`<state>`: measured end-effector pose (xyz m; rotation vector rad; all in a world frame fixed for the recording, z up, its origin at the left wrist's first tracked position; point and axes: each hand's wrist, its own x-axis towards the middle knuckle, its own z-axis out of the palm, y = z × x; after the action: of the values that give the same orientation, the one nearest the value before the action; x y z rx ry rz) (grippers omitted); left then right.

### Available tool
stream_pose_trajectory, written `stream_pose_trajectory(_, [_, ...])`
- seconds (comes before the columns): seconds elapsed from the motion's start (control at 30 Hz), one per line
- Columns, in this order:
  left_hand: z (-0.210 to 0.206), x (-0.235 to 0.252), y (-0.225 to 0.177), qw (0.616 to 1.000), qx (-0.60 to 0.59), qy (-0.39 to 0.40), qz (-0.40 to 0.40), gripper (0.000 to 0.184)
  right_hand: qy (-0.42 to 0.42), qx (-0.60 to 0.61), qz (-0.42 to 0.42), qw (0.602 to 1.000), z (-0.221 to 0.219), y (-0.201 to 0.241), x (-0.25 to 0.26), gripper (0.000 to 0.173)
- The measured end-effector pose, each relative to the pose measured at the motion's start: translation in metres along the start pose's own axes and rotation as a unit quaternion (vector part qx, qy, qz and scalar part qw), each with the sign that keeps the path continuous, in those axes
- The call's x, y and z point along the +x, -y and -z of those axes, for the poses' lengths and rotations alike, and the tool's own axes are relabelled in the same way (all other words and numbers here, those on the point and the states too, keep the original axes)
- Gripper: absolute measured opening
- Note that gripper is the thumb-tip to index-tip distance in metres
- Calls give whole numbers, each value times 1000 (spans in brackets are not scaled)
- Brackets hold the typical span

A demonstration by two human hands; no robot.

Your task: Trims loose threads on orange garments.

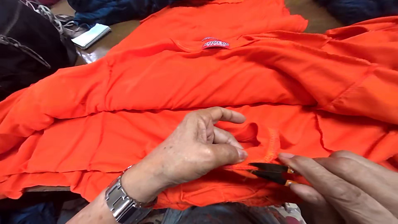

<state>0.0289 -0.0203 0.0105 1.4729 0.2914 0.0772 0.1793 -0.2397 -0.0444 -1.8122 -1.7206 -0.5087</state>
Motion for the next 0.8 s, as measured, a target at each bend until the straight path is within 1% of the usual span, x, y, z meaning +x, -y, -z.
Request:
stream_pose_trajectory(0.17, [0,0,1,999,-28,-10,17,45,-23,2,15,1000,-6,1,3,35])
stream_pose_trajectory(0.33, [0,1,2,998,-49,-17,38,44,-5,-12,26,1000,-4,0,8,36])
stream_pose_trajectory(0.47, [-1,2,4,996,-66,-26,46,45,4,-15,32,999,-3,1,8,30])
stream_pose_trajectory(0.57, [0,1,4,996,-73,-29,48,43,37,24,59,997,7,8,6,25])
stream_pose_trajectory(0.63, [1,0,2,996,-66,-30,45,42,79,98,74,989,17,21,4,24])
stream_pose_trajectory(0.7, [1,0,2,998,-52,-27,39,43,103,176,69,977,22,28,7,32])
stream_pose_trajectory(0.73, [0,1,1,998,-40,-23,32,43,109,196,42,974,25,28,9,39])
stream_pose_trajectory(0.8, [-2,0,1,1000,-10,-12,11,43,106,195,-47,974,29,17,13,51])
